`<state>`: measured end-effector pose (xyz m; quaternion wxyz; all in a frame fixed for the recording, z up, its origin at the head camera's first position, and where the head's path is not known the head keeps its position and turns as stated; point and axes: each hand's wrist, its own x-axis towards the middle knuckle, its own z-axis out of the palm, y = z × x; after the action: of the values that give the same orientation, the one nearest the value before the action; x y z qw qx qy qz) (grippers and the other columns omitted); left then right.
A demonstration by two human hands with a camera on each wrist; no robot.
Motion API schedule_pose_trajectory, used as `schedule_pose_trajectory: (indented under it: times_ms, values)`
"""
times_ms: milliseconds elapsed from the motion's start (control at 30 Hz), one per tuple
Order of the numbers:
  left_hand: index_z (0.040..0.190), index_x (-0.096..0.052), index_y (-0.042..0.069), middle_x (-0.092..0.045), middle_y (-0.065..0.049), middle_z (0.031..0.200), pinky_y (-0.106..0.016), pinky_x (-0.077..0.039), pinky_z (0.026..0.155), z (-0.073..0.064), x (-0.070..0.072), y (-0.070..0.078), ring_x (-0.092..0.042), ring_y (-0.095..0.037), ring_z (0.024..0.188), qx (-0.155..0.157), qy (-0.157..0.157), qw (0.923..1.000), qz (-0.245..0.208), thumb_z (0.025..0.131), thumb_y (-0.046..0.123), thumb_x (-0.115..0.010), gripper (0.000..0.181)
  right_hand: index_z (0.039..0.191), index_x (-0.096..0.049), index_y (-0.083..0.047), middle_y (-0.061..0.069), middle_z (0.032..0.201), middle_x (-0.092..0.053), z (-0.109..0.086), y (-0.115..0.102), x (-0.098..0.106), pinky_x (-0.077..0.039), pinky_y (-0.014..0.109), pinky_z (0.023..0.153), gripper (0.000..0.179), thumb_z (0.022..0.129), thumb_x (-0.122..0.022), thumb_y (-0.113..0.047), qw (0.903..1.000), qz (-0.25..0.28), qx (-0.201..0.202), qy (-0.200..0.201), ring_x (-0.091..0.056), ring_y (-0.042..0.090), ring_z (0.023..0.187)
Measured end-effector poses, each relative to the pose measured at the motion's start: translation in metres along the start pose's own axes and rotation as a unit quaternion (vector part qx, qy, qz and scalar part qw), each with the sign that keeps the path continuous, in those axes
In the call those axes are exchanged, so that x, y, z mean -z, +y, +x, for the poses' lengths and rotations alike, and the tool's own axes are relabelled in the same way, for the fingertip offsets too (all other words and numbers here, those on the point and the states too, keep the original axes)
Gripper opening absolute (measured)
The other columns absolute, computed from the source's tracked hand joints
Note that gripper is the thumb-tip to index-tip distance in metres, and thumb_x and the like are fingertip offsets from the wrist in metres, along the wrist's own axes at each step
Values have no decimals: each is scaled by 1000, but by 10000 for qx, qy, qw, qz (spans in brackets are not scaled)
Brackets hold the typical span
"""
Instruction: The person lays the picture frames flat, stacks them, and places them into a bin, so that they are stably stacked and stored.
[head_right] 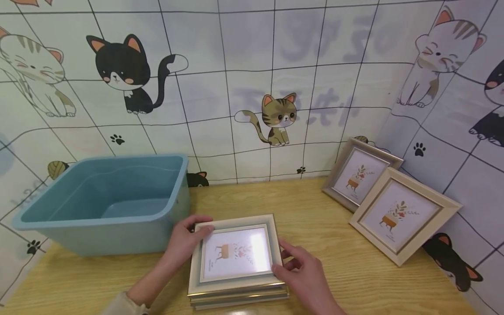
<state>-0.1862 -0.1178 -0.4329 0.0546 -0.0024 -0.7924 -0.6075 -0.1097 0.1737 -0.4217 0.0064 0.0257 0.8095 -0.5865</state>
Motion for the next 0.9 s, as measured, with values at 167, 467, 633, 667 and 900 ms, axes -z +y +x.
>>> schedule_pose_trajectory:
  times_ms: [167,467,633,667,900]
  values:
    - [108,-78,6,-70,-4,121,-32,-50,79,0,0,-1,-58,-21,103,30,-93,9999,43,90,13,-79,20,135,-65,1,8,106,-67,-1,6,0,-53,25,65,59,79,-84,4,9994,-78,314,136,-63,12,76]
    - [109,-78,2,-71,-10,121,-33,-50,82,-1,-3,-5,-59,-24,108,-2,-213,9998,46,89,13,-80,23,129,-66,5,10,115,-65,0,16,5,-52,25,70,51,80,-81,7,9995,-69,298,-60,-58,11,79]
    - [109,-79,3,-71,-9,121,-32,-50,80,-1,-2,-8,-59,-22,109,43,-230,9997,12,90,13,-79,22,133,-65,3,12,114,-64,0,17,6,-53,26,71,50,84,-79,4,9985,-1,480,-257,-59,12,81]
    - [109,-79,3,-71,-8,120,-32,-50,79,-1,-2,-9,-58,-22,109,59,-238,9997,1,90,13,-79,21,134,-64,2,12,115,-63,0,18,6,-53,26,71,50,86,-79,3,9980,-12,548,-322,-59,12,81]
    - [110,-79,4,-71,-9,121,-32,-50,82,1,1,-14,-59,-24,112,63,-350,9993,-83,92,11,-77,19,140,-60,2,15,119,-61,2,22,10,-54,27,72,51,92,-75,-4,9934,-107,877,-731,-59,12,83]
